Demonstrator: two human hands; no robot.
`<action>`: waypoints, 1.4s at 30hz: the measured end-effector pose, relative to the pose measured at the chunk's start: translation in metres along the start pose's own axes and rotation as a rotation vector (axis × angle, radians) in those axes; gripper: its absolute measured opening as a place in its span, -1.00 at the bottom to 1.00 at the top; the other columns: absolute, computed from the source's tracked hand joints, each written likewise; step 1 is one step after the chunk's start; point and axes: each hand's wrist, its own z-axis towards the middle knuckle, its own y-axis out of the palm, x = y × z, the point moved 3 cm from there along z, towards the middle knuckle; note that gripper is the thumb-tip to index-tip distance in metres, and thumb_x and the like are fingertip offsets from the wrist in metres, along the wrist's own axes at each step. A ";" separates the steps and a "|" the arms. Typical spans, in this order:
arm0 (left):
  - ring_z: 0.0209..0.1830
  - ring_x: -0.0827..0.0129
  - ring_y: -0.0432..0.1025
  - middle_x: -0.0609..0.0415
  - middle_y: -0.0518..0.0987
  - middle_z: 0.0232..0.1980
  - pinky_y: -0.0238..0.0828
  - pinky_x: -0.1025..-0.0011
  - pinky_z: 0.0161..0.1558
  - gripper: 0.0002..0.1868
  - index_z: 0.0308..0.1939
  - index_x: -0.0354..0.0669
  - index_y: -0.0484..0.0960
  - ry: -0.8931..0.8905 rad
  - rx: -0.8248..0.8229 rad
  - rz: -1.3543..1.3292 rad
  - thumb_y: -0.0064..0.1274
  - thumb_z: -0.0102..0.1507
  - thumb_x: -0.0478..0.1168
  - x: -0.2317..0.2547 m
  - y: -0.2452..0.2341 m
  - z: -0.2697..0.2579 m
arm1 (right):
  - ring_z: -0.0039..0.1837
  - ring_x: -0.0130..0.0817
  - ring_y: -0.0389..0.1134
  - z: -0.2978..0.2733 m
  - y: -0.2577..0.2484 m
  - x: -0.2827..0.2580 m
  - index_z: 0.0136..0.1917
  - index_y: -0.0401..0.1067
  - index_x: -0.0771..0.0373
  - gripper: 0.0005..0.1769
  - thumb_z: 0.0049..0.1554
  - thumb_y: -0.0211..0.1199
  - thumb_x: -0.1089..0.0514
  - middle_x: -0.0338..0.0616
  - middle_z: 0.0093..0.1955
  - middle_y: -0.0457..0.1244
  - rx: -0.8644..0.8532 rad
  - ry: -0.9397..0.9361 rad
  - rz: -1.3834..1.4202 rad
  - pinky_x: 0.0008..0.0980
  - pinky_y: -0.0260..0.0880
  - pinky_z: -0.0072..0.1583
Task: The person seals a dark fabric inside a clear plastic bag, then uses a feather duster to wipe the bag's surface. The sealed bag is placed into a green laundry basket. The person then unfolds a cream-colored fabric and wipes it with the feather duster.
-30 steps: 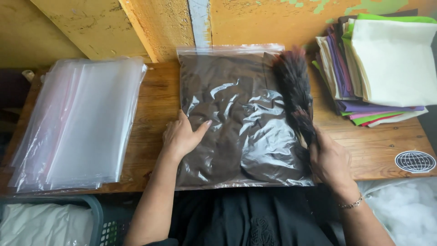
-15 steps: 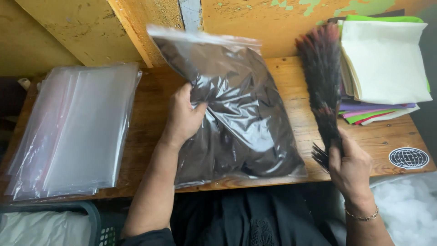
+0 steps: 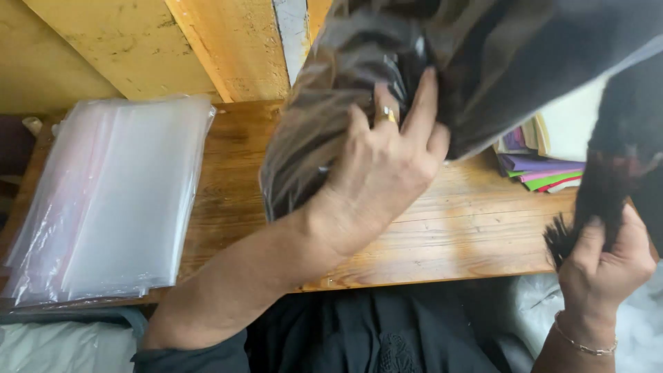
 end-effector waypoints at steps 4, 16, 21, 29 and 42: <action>0.05 -0.41 0.50 -0.30 0.38 0.45 0.45 -0.22 -0.18 -0.75 -0.15 -0.04 0.67 -0.006 -0.308 0.004 -0.18 0.32 -0.22 0.057 0.054 -0.071 | 0.36 0.33 0.29 -0.012 -0.008 0.010 0.52 0.29 0.89 -0.66 0.57 0.02 0.55 0.56 0.35 0.23 0.059 0.079 0.068 0.07 0.30 0.40; 0.28 -0.18 0.35 -0.17 0.56 0.06 0.06 -0.31 0.39 -0.54 -0.13 -0.25 0.67 -0.115 -0.534 -0.466 0.27 0.16 0.08 0.043 0.088 -0.171 | -0.07 -0.12 0.44 -0.049 0.052 -0.073 0.46 0.36 0.14 -0.49 0.24 0.09 0.19 -0.04 0.07 0.42 -0.473 -0.268 -0.046 -0.17 0.36 -0.03; 0.61 -0.29 -0.11 -0.31 0.12 0.59 -0.53 -0.31 0.52 -0.24 0.50 -0.24 0.23 -0.095 -0.659 -0.595 -0.27 0.39 0.22 0.044 0.091 -0.198 | -0.33 -0.05 0.45 -0.049 0.116 -0.035 0.35 0.40 0.04 -0.49 0.11 0.15 0.13 -0.10 -0.27 0.36 -0.687 -0.391 -0.319 -0.04 0.45 -0.30; 0.61 -0.28 -0.09 -0.28 0.14 0.58 -0.49 -0.34 0.53 -0.23 0.50 -0.17 0.24 -0.083 -0.629 -0.554 -0.29 0.38 0.26 0.050 0.101 -0.200 | -0.25 -0.03 0.51 -0.020 0.128 -0.039 0.40 0.35 -0.12 -0.45 0.12 0.12 0.01 -0.11 -0.28 0.40 -0.772 -0.149 -0.505 0.00 0.49 -0.19; 0.62 -0.22 -0.04 -0.19 0.17 0.60 -0.42 -0.23 0.55 -0.26 0.49 -0.12 0.30 -0.127 -0.525 -0.656 -0.26 0.36 0.23 0.048 0.097 -0.207 | -0.18 0.09 0.52 0.011 0.178 0.015 0.39 0.38 -0.02 -0.49 0.19 -0.04 0.07 -0.03 -0.15 0.44 -0.847 -0.052 -0.582 0.05 0.49 -0.18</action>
